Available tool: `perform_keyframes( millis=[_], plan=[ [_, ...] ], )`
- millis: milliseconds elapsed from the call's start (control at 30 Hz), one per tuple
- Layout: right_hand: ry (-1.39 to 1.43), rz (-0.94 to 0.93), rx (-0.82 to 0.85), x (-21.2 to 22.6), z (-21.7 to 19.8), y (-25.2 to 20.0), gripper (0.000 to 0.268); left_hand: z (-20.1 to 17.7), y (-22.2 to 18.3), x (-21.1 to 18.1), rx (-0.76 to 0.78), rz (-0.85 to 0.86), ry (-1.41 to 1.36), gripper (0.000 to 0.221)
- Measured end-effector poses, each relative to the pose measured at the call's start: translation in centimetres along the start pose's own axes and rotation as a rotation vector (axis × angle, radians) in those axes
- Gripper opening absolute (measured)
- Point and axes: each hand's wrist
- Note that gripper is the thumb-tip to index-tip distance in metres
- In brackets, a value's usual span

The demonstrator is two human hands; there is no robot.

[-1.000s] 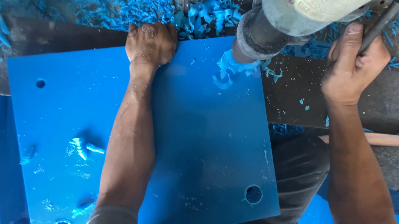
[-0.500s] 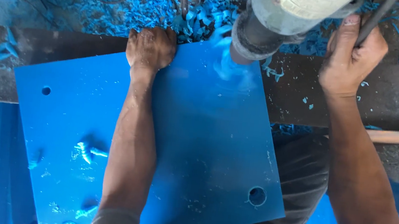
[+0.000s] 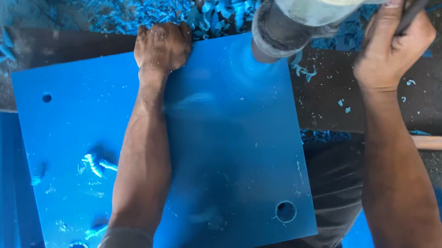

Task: Drilling multiple holes into thick blue plastic sheets using an industrial drill press.

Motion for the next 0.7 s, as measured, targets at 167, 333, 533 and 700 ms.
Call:
perform_keyframes(
  millis=[167, 333, 533, 700],
  plan=[
    [-0.004, -0.014, -0.007, -0.6, -0.2, -0.1, 0.040, -0.3, -0.1, -0.3, 0.090, -0.049, 0.045, 0.053],
    [0.054, 0.053, -0.002, -1.3, 0.0, -0.3, 0.039, 1.8, -0.4, 1.0, -0.007, 0.100, 0.062, 0.041],
    [0.047, -0.085, 0.004, -2.1, 0.2, 0.3, 0.049, 1.0, -0.5, 1.1, -0.028, 0.211, 0.092, 0.029],
    [0.074, -0.027, -0.025, -3.1, 0.1, -0.1, 0.053, 0.9, -0.6, 1.1, -0.007, 0.128, 0.070, 0.036]
  ],
)
Point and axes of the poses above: each hand's wrist, its own y-axis towards the middle knuckle, its own z-axis out of the palm, x = y × z, and after that the axes turned 13 degrees about -x, right-handed
